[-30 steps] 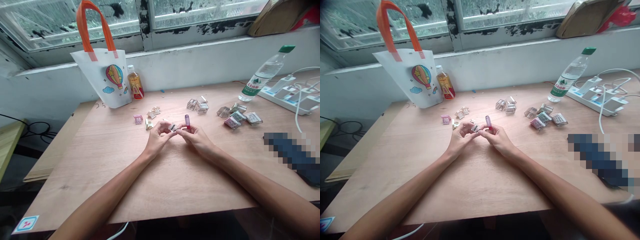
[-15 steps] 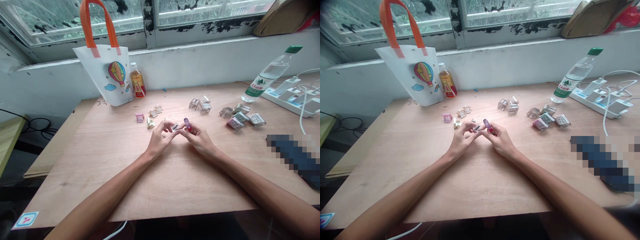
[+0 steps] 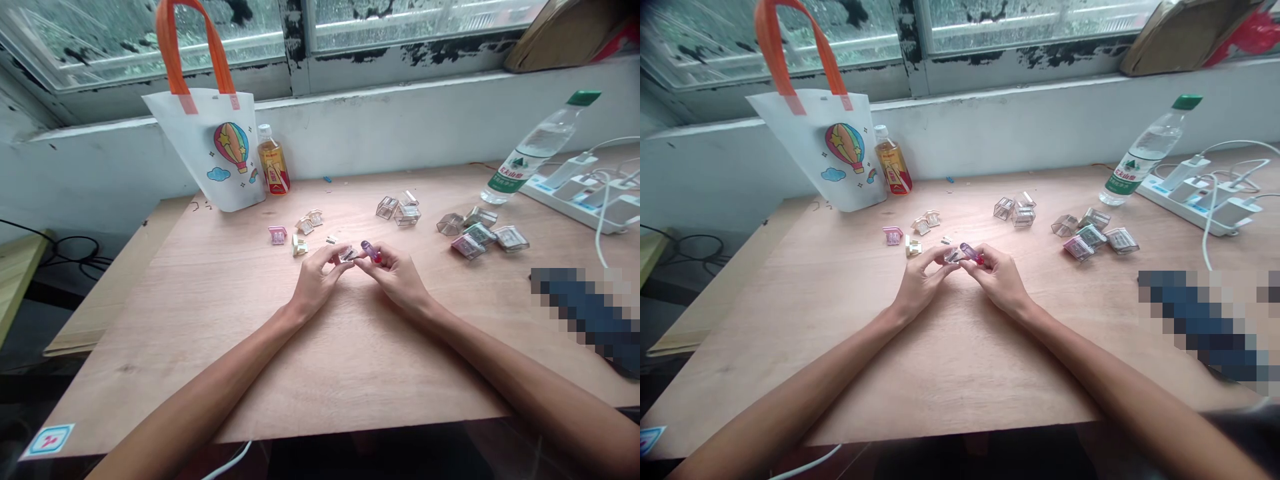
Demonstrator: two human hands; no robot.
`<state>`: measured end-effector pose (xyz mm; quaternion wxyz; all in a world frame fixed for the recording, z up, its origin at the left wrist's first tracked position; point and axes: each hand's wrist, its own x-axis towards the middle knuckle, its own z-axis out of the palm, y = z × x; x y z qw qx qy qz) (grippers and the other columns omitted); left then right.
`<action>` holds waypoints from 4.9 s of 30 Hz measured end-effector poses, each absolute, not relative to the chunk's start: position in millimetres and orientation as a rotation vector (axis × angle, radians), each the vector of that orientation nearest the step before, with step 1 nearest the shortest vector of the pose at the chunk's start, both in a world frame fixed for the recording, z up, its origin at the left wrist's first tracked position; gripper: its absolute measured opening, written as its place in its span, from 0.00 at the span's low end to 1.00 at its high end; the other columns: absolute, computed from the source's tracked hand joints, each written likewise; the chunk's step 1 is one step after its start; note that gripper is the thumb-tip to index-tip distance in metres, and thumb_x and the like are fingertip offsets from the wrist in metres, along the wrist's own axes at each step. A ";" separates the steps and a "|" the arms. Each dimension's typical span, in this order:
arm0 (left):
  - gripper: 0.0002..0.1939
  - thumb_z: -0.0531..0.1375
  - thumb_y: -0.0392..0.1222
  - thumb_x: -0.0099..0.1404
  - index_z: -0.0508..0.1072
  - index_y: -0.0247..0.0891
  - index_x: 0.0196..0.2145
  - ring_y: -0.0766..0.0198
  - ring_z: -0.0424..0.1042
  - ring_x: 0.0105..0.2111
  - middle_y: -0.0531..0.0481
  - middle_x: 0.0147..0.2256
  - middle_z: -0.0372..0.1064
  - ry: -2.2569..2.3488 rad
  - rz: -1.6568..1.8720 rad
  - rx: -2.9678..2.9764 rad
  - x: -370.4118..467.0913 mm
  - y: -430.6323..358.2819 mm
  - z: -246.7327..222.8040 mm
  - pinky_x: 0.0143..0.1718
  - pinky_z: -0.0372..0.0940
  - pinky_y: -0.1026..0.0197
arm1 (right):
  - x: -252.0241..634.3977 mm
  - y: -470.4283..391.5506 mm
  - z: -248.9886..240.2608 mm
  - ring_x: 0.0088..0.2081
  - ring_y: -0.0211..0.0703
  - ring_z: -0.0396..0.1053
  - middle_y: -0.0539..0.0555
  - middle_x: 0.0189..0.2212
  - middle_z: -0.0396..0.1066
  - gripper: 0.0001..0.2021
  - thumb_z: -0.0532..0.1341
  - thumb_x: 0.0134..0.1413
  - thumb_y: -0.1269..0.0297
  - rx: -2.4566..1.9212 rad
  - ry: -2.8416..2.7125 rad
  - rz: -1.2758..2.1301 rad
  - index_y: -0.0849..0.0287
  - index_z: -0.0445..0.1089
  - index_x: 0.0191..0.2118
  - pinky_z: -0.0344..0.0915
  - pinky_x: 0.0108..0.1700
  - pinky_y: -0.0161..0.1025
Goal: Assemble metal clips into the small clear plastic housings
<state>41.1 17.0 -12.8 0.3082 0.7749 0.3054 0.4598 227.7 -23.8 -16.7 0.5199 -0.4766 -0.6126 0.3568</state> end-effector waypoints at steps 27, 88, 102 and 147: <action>0.21 0.62 0.38 0.70 0.71 0.41 0.60 0.63 0.71 0.36 0.44 0.48 0.76 0.739 1.117 2.269 37.5 24.2 -18.1 0.46 0.68 0.56 | 236.2 -22.0 -8.4 0.28 0.38 0.62 0.48 0.27 0.69 0.12 0.66 0.60 0.53 -1.196 -1.580 0.805 0.57 0.75 0.36 0.56 0.31 0.38; 0.19 0.60 0.54 0.70 0.75 0.42 0.52 0.44 0.57 0.63 0.40 0.63 0.63 0.937 0.609 2.781 37.7 17.1 -12.9 0.63 0.55 0.39 | 238.4 -21.6 -10.8 0.23 0.34 0.55 0.45 0.24 0.61 0.10 0.60 0.68 0.55 -1.116 -1.361 0.419 0.56 0.66 0.37 0.55 0.26 0.35; 0.18 0.59 0.52 0.72 0.70 0.41 0.54 0.48 0.56 0.66 0.40 0.63 0.63 0.877 0.560 2.812 29.0 15.7 -6.0 0.66 0.53 0.41 | 232.6 -21.1 -16.3 0.25 0.35 0.61 0.47 0.26 0.64 0.10 0.61 0.66 0.57 -1.099 -1.481 0.466 0.57 0.64 0.35 0.60 0.28 0.34; 0.13 0.55 0.49 0.76 0.76 0.41 0.44 0.59 0.73 0.48 0.50 0.46 0.79 0.706 0.633 2.994 31.8 17.0 -4.6 0.57 0.57 0.52 | 235.6 -20.7 -15.9 0.25 0.39 0.65 0.52 0.24 0.71 0.20 0.56 0.68 0.48 -1.082 -1.757 0.426 0.57 0.69 0.31 0.63 0.30 0.37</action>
